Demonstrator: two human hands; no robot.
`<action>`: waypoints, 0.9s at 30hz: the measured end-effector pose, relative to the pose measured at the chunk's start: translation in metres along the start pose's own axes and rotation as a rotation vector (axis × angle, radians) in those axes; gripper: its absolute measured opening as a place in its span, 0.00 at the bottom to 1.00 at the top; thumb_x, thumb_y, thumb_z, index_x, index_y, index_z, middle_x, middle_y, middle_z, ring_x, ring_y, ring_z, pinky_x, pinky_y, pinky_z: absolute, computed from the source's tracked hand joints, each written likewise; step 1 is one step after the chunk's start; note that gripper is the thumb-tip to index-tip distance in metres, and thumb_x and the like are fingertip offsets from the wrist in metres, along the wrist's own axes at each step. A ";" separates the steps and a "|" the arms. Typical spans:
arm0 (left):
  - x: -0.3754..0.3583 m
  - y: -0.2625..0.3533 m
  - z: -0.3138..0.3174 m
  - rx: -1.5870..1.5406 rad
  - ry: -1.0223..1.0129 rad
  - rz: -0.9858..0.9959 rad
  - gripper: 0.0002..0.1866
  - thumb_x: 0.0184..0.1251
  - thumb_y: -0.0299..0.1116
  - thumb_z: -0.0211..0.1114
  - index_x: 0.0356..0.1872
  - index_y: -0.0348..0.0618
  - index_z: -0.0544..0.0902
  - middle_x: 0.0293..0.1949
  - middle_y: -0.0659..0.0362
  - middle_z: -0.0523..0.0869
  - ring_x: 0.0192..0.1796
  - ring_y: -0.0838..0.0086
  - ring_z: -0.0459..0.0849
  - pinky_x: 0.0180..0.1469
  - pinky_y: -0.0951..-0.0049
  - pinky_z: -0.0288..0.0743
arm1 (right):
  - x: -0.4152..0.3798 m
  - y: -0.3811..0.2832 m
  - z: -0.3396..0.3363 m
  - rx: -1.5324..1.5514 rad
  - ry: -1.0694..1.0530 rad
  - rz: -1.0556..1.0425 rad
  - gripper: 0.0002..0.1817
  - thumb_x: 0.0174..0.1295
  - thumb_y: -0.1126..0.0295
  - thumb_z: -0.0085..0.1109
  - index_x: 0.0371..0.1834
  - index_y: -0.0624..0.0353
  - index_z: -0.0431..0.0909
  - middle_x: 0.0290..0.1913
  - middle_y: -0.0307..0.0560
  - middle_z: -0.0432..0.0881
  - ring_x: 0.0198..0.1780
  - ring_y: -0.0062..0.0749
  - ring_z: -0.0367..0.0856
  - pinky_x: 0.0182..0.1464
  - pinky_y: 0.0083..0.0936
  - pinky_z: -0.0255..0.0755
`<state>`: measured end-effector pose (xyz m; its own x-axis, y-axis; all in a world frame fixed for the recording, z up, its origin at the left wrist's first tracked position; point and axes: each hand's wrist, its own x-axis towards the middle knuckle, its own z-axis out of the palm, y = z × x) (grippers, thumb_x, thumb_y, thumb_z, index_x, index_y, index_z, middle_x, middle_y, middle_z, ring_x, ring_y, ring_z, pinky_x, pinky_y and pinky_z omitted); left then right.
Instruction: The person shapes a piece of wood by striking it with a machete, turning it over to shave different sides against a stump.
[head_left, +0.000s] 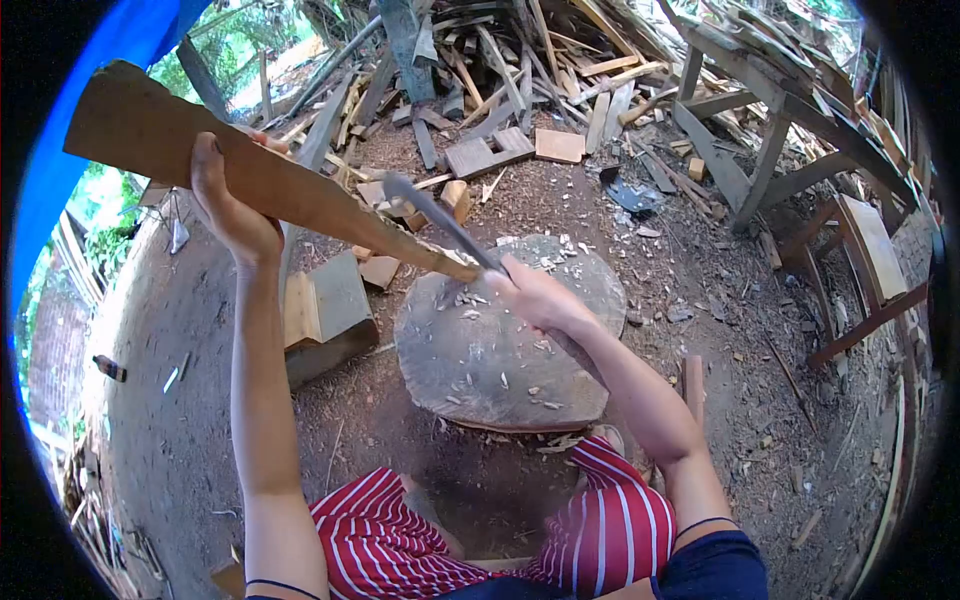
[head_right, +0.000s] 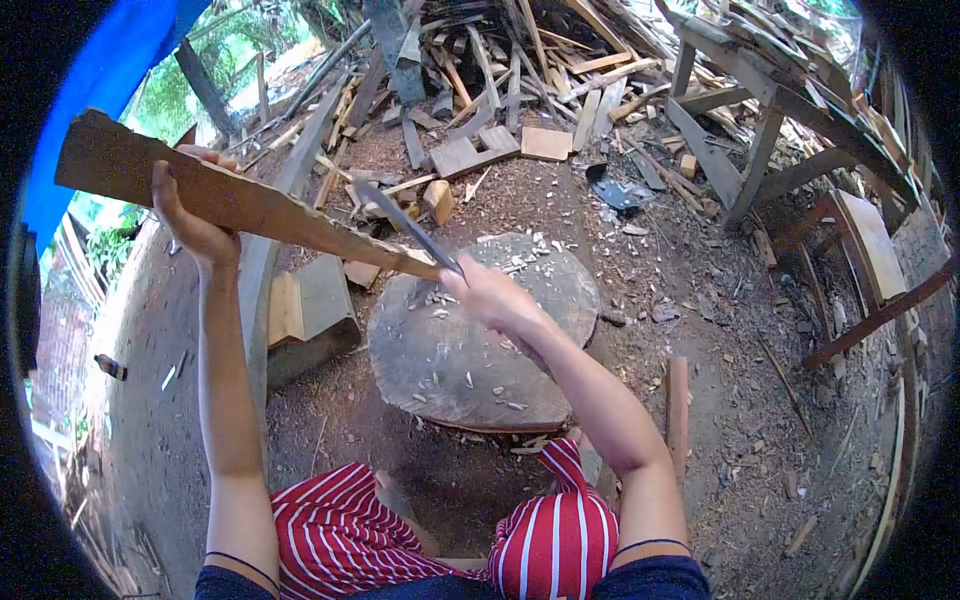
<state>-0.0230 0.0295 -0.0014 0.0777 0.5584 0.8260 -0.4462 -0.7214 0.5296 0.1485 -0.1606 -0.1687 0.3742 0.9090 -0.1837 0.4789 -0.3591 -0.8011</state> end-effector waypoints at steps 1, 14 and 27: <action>0.001 -0.001 0.002 0.003 0.003 -0.014 0.28 0.67 0.58 0.50 0.32 0.37 0.76 0.25 0.53 0.81 0.27 0.69 0.82 0.30 0.70 0.75 | -0.004 -0.012 -0.004 0.068 0.091 -0.130 0.19 0.73 0.52 0.40 0.47 0.59 0.65 0.23 0.45 0.70 0.19 0.28 0.72 0.22 0.29 0.69; -0.002 -0.008 0.002 -0.001 0.065 0.044 0.31 0.67 0.55 0.52 0.55 0.32 0.71 0.30 0.55 0.80 0.30 0.70 0.83 0.33 0.69 0.77 | 0.011 0.039 0.034 -0.388 0.141 0.078 0.22 0.70 0.53 0.41 0.51 0.63 0.66 0.41 0.68 0.82 0.47 0.64 0.80 0.52 0.53 0.71; 0.003 -0.008 0.001 -0.037 0.045 -0.039 0.25 0.67 0.55 0.53 0.35 0.38 0.76 0.27 0.54 0.80 0.28 0.69 0.82 0.32 0.69 0.76 | -0.034 -0.075 -0.042 -0.039 0.433 -0.348 0.18 0.74 0.55 0.39 0.49 0.61 0.66 0.18 0.43 0.69 0.16 0.25 0.68 0.18 0.30 0.65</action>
<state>-0.0184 0.0362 -0.0028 0.0557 0.6046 0.7946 -0.4761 -0.6834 0.5534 0.1335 -0.1735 -0.0788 0.4772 0.8080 0.3457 0.6586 -0.0683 -0.7494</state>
